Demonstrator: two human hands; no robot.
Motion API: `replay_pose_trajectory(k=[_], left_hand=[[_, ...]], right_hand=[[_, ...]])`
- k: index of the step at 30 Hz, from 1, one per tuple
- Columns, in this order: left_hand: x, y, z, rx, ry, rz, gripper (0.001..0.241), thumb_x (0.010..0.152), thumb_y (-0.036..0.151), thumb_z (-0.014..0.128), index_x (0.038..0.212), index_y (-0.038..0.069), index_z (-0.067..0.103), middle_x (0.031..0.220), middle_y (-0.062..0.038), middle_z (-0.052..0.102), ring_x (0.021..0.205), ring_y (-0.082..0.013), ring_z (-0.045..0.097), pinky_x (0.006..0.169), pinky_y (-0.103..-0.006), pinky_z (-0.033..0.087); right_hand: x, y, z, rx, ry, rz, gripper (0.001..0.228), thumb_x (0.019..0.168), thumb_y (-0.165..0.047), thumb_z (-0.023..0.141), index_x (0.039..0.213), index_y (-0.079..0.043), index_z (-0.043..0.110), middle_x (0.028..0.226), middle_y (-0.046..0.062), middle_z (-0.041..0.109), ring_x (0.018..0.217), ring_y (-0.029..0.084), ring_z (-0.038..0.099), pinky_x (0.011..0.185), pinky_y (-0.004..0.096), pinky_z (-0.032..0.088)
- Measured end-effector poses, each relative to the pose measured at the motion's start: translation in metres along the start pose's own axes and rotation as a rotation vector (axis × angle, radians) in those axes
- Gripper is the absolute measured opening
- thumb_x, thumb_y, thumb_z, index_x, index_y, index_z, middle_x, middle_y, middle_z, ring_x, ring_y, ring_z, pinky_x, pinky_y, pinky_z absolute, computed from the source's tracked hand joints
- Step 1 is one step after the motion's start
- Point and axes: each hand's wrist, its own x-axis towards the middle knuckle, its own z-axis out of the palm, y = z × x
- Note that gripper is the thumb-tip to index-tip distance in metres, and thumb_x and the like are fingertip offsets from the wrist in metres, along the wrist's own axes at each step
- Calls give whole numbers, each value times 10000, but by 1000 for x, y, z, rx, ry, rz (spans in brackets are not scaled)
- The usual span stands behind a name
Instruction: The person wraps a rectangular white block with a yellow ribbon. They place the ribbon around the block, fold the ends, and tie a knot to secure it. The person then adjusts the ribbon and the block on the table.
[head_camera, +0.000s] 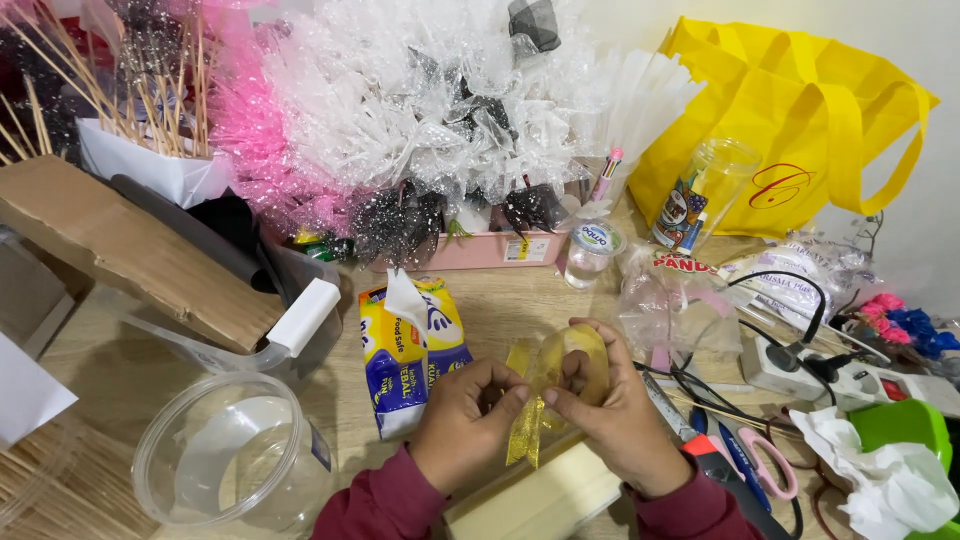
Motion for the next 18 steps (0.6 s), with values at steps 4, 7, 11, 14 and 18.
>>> replay_pose_trajectory(k=[4,7,11,14,18], left_hand=[[-1,5,-2,4,-19,-69,106,878,179,735,779,149,709,609,42,617,527,-80,508,485,-272,397],[1,1,-4,23,-1,-60,81,884,196,715,811,163,725,630,48,618,553,-82,519,511,-273,403],[4,-7,-5,-20,78,-70,53,867,178,741,901,162,778,752,48,698,643,-79,574,578,-253,466],[3,-2,-6,-46,89,17,48,876,123,713,899,132,754,824,17,710,705,-104,630,609,-250,516],[0,10,-14,148,189,412,43,907,85,667,943,95,686,923,-57,712,687,-151,656,568,-261,542]], right_hand=[[0,2,0,72,-61,-33,745,769,193,706,1380,-124,421,907,111,640,806,208,661,705,345,586],[1,0,-2,99,-48,-61,760,774,158,719,1408,-102,391,852,120,648,765,218,676,714,347,582],[-1,-2,-10,112,-95,-205,762,823,-31,743,1480,-85,362,991,171,712,857,265,714,709,333,590],[-4,-11,-7,288,-214,-207,809,930,-492,716,1466,5,369,1083,239,696,941,320,731,859,432,605],[-1,2,-20,494,-213,-71,754,999,-566,474,1352,100,488,937,151,725,802,325,761,722,567,650]])
